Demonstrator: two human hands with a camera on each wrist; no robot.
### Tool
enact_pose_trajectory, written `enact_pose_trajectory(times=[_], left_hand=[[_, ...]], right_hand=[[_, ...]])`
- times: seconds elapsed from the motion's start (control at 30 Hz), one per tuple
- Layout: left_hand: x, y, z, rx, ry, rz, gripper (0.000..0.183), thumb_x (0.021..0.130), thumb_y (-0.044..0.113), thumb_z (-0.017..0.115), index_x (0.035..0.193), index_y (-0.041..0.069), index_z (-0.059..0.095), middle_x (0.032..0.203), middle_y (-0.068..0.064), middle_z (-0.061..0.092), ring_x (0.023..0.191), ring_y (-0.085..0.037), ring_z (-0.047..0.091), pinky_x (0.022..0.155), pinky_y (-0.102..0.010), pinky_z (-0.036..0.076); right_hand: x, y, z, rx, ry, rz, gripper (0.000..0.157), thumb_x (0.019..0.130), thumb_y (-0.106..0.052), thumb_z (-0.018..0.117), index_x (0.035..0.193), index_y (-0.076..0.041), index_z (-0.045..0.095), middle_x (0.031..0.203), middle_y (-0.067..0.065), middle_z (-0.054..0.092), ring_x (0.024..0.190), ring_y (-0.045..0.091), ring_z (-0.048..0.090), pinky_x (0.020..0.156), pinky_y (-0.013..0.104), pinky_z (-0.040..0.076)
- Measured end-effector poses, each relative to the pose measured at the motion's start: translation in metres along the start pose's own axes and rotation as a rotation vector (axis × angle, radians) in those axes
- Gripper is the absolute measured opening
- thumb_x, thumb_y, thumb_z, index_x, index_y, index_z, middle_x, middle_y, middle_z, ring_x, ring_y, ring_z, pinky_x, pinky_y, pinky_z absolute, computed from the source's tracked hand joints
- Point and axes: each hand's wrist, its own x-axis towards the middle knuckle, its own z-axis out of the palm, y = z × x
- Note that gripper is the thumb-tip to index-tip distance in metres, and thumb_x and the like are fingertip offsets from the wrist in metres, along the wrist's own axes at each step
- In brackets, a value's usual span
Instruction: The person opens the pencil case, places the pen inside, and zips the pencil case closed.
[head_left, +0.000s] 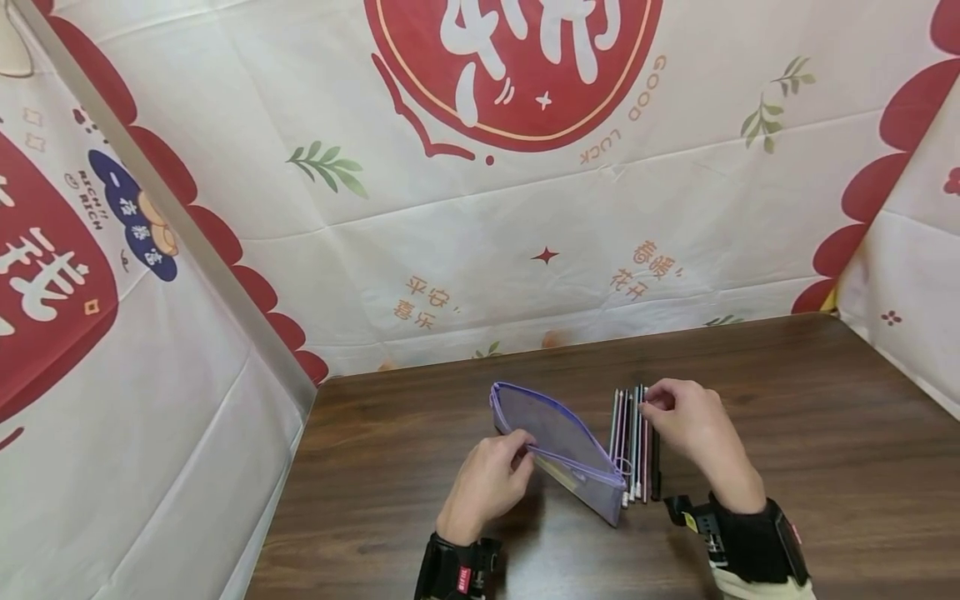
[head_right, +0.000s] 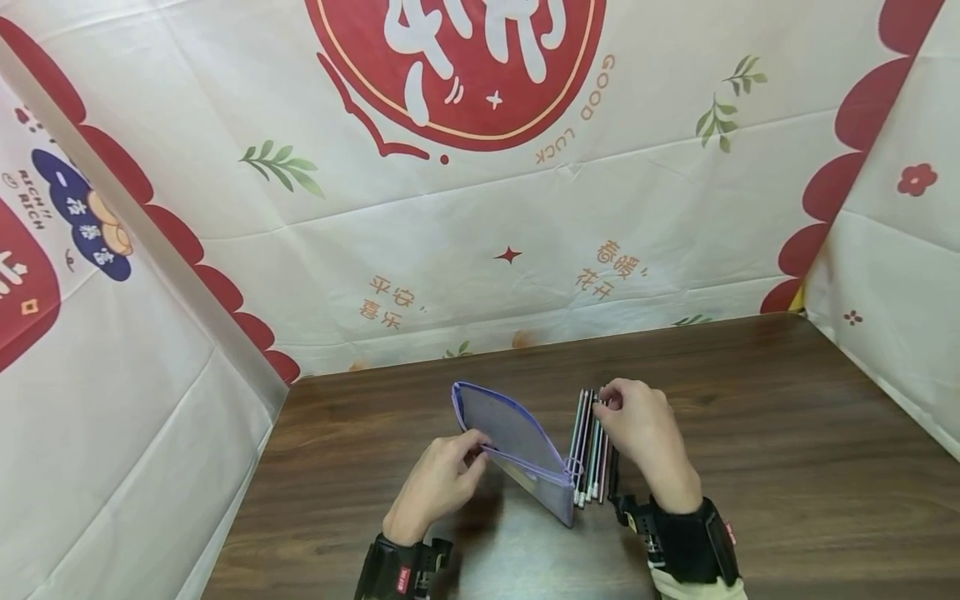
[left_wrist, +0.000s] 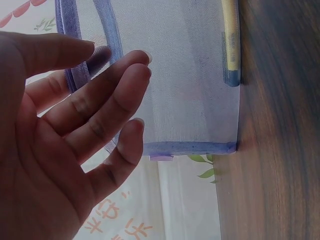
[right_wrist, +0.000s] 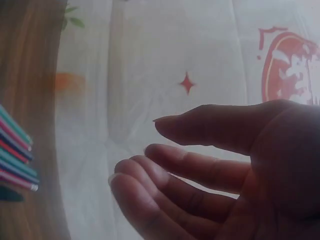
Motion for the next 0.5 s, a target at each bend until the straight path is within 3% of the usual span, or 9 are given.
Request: enact_pose_trajectory(times=[0.5], left_hand=[[-0.001,0.001,0.000,-0.006,0.013,0.021,0.015,0.086,0.011,0.058,0.096,0.011,0.069,0.070,0.006,0.062,0.054,0.001,0.046,0.049,-0.014,0.039]], right_hand=[[0.007,0.029,0.003,-0.019,-0.087,0.113,0.027,0.087,-0.015,0.060,0.099,0.009,0.063,0.090,0.024,0.063,0.078,0.032,0.058,0.063,0.046,0.048]])
